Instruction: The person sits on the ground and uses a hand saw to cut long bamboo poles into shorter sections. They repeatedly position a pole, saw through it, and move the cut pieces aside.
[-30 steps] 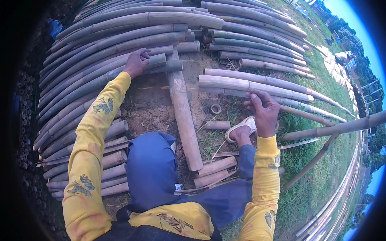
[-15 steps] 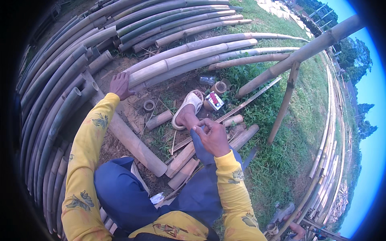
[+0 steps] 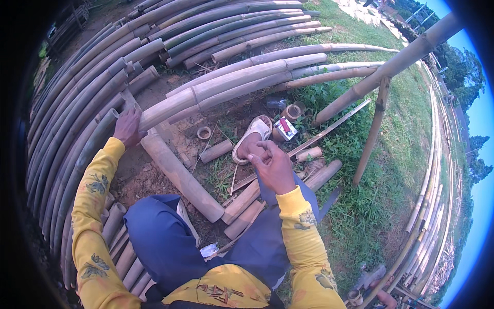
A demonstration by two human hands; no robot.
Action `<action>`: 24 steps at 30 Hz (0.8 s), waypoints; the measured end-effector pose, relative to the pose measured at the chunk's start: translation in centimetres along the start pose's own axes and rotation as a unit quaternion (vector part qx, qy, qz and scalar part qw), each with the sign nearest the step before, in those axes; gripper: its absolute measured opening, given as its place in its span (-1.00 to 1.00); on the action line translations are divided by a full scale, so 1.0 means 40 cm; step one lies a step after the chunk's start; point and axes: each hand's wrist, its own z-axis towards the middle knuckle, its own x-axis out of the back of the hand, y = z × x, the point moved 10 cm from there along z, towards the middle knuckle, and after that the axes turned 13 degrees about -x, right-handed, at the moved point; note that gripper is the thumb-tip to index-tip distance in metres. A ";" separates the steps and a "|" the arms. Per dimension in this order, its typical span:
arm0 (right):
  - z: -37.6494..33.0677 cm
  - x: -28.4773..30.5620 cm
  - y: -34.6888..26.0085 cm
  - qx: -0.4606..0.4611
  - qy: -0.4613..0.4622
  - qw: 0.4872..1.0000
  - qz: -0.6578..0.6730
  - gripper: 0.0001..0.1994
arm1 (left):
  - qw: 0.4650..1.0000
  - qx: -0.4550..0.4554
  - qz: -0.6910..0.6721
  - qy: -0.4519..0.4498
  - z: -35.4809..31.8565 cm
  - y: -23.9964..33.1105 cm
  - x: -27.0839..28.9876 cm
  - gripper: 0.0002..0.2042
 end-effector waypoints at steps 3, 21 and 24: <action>0.074 -0.101 -0.004 -0.027 -0.059 0.976 0.207 -0.51 | 1.000 0.005 0.008 -0.012 -0.288 -0.029 0.035 -0.38; 0.094 -0.724 -0.106 -0.218 -0.255 0.823 0.459 -0.44 | 0.959 0.273 -0.080 -0.002 -1.104 0.195 -0.110 -0.40; 0.021 -0.736 -0.325 -0.155 -0.329 0.849 0.382 -0.37 | 0.920 0.353 -0.165 -0.047 -1.168 0.239 -0.105 0.01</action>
